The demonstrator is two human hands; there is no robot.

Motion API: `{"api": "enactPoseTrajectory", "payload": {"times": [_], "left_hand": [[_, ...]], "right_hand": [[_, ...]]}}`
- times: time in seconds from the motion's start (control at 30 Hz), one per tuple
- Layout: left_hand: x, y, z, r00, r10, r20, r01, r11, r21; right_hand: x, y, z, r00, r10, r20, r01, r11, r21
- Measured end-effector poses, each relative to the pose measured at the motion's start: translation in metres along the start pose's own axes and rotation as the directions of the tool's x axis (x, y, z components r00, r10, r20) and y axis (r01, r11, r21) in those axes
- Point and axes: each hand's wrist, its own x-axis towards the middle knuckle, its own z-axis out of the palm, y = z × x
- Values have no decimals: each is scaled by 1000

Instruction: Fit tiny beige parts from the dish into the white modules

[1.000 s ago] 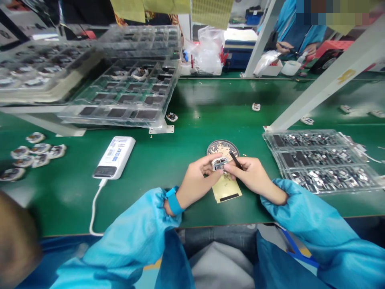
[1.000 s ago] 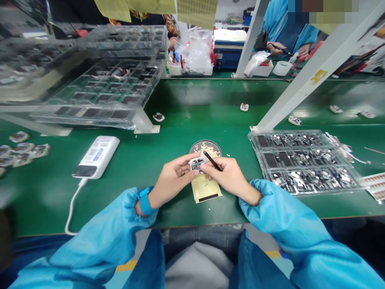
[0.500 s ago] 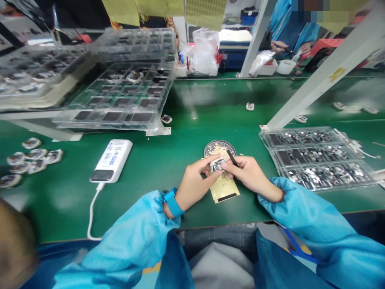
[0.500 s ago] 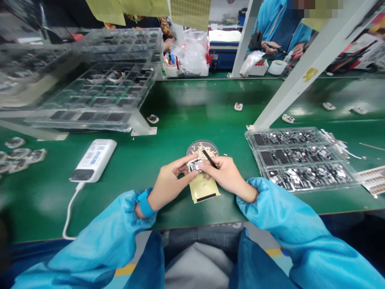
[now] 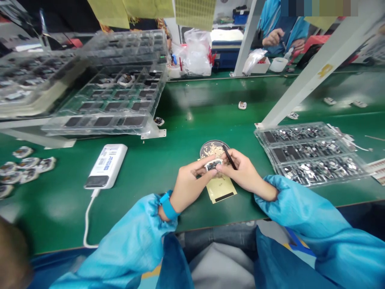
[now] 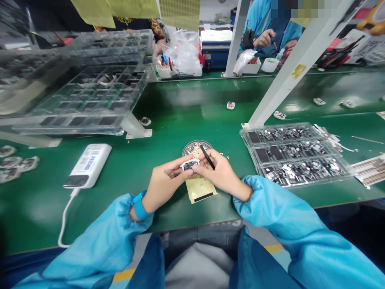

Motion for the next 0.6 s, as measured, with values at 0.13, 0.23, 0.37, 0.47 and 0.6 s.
{"api": "enactPoseTrajectory", "payload": {"times": [0.13,0.23,0.37,0.47,0.6], "left_hand": [[0,2,5,998,-51,21,55,972,-230],[1,4,7,1000,-26,8,27,971,-237],[3,-2,7,1000,7,3,-7,985,-174],[3,-7,5,999,48,-6,-49,999,-25],[4,-7,7,990,141,-27,-132,970,204]], "right_hand": [[-3,-1,6,999,44,17,-46,991,128],[-4,-5,12,992,118,43,-125,969,214],[-2,-7,14,992,119,32,-123,978,171],[1,-5,12,999,-8,-54,9,1000,16],[3,-3,10,994,-62,-89,56,996,-69]]}}
